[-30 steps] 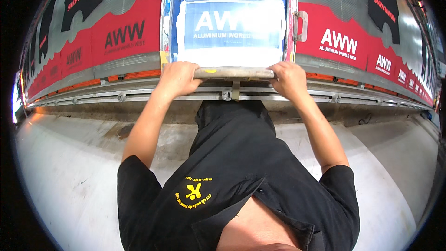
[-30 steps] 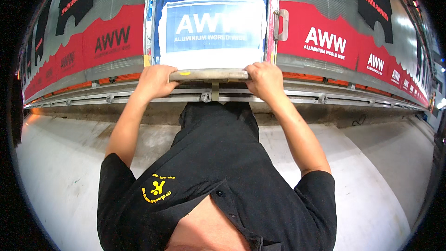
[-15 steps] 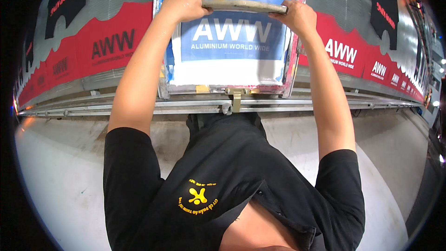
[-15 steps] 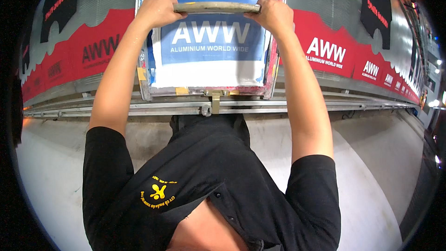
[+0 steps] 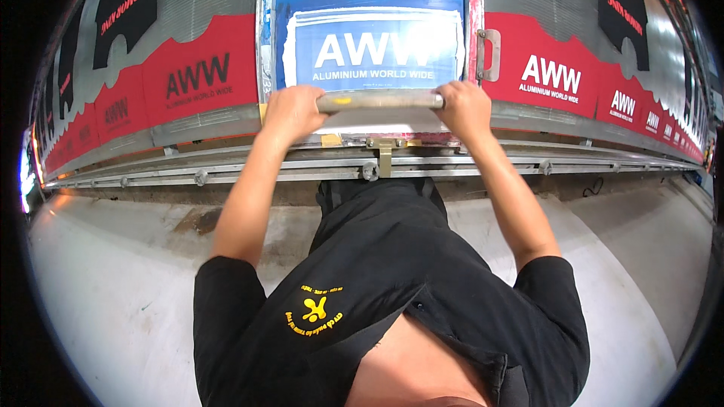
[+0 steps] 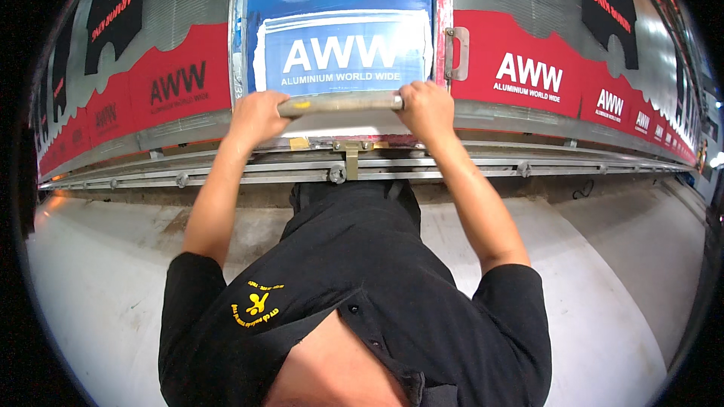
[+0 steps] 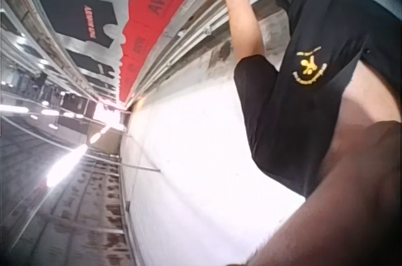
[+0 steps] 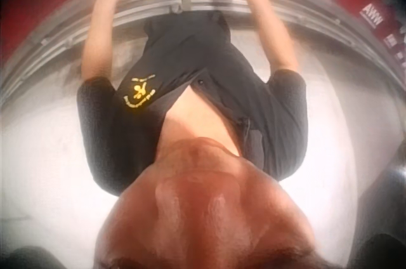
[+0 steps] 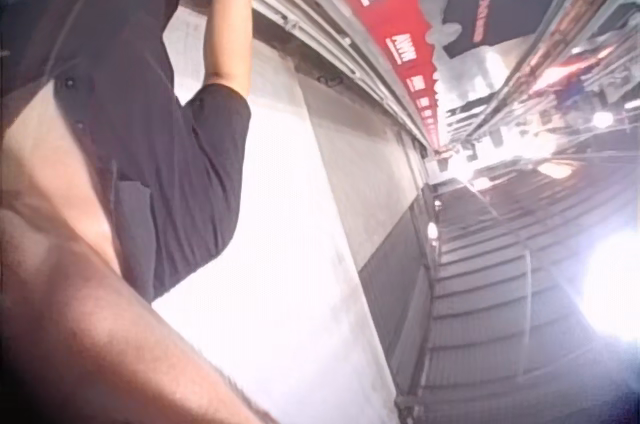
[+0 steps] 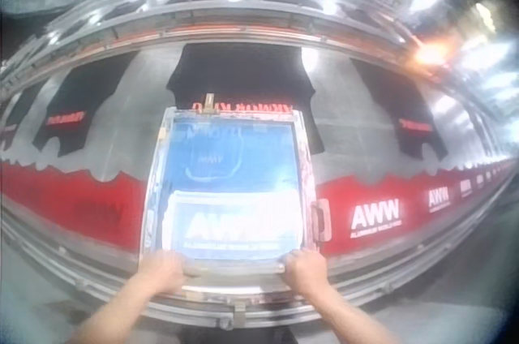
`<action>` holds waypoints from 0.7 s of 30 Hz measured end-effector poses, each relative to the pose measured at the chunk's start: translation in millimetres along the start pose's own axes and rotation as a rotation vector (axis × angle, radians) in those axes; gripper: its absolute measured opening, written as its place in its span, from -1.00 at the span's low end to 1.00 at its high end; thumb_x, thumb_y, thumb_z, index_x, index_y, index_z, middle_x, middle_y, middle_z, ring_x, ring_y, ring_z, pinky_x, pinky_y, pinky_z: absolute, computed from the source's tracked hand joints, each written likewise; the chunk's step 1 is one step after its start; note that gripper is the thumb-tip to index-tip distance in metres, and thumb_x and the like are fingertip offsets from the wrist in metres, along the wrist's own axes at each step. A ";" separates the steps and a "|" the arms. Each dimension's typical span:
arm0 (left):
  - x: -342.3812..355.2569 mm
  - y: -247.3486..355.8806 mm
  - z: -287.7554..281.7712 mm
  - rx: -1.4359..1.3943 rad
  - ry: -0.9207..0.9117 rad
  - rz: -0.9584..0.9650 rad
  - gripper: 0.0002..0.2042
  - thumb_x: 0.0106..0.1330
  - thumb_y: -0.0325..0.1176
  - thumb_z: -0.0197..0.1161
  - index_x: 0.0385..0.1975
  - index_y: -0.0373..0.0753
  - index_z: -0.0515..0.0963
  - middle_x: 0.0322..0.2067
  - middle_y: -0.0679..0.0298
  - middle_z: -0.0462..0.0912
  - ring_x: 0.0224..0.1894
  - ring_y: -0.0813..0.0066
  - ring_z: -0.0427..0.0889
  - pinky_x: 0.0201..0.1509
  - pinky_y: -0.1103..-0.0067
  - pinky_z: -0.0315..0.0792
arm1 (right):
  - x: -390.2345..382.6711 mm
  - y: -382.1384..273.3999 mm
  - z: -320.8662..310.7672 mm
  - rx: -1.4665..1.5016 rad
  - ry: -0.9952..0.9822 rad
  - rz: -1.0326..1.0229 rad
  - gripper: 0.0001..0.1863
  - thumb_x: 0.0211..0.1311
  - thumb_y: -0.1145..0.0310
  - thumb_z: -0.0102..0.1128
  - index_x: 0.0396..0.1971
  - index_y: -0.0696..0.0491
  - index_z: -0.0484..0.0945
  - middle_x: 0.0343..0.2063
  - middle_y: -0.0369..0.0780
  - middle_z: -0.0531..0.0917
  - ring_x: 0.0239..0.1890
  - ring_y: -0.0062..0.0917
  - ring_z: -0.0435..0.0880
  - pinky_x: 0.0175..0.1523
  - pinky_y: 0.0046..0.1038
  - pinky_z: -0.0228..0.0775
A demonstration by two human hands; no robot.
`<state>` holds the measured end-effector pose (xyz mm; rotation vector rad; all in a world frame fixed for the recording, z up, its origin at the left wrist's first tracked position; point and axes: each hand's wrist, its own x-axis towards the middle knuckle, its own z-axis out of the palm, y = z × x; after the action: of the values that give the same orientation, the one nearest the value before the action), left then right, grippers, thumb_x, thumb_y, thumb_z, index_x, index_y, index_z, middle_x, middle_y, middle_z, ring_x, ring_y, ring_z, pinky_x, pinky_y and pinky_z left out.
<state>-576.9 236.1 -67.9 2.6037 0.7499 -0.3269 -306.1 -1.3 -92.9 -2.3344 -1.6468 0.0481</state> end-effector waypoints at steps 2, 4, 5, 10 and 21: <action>39.2 4.6 -43.5 0.040 -0.223 -0.064 -0.64 0.17 0.06 0.47 -0.20 -0.04 0.81 -0.31 0.11 0.81 -0.22 0.04 0.80 -0.08 0.23 0.66 | 39.7 10.9 -17.4 -0.016 -0.191 0.051 -0.56 -0.07 -0.10 0.61 -0.52 -0.02 0.71 -0.54 -0.24 0.69 -0.44 -0.28 0.73 -0.33 -0.19 0.58; 68.4 5.7 -72.8 0.076 -0.159 -0.034 -0.62 0.18 0.14 0.46 -0.25 -0.03 0.82 -0.37 0.04 0.80 -0.28 0.02 0.80 -0.14 0.22 0.66 | 79.1 18.4 -31.4 -0.108 -0.284 0.102 -0.52 -0.02 -0.18 0.57 -0.48 -0.02 0.73 -0.55 -0.21 0.71 -0.45 -0.26 0.75 -0.33 -0.19 0.59; 88.0 -3.2 -81.7 0.079 -0.069 0.013 -0.60 0.17 0.14 0.46 -0.26 -0.07 0.82 -0.37 0.02 0.79 -0.27 0.01 0.80 -0.15 0.22 0.67 | 104.1 22.7 -36.5 -0.130 -0.282 0.136 -0.49 -0.01 -0.20 0.57 -0.45 -0.01 0.75 -0.55 -0.20 0.72 -0.45 -0.27 0.76 -0.33 -0.21 0.58; 169.8 -37.1 -80.8 0.198 0.022 0.015 -0.56 0.15 0.13 0.48 -0.30 -0.18 0.81 -0.41 0.04 0.79 -0.29 0.02 0.78 -0.15 0.22 0.64 | 177.3 47.2 -7.3 -0.155 -0.208 0.163 -0.41 -0.01 -0.31 0.52 -0.25 -0.07 0.82 -0.48 -0.19 0.78 -0.35 -0.25 0.80 -0.26 -0.20 0.62; 20.9 14.9 -1.2 0.008 -0.013 -0.146 -0.72 0.12 -0.16 0.41 -0.19 -0.08 0.78 -0.30 0.10 0.79 -0.20 0.01 0.79 -0.09 0.18 0.66 | 0.2 8.6 22.2 -0.114 0.112 0.004 -0.68 -0.34 0.30 0.64 -0.43 -0.22 0.76 -0.48 -0.39 0.70 -0.38 -0.44 0.70 -0.25 -0.34 0.53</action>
<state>-551.2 234.6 -68.9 2.5576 0.9382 -0.3892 -302.3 0.8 -116.4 -2.3759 -1.6298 -0.1762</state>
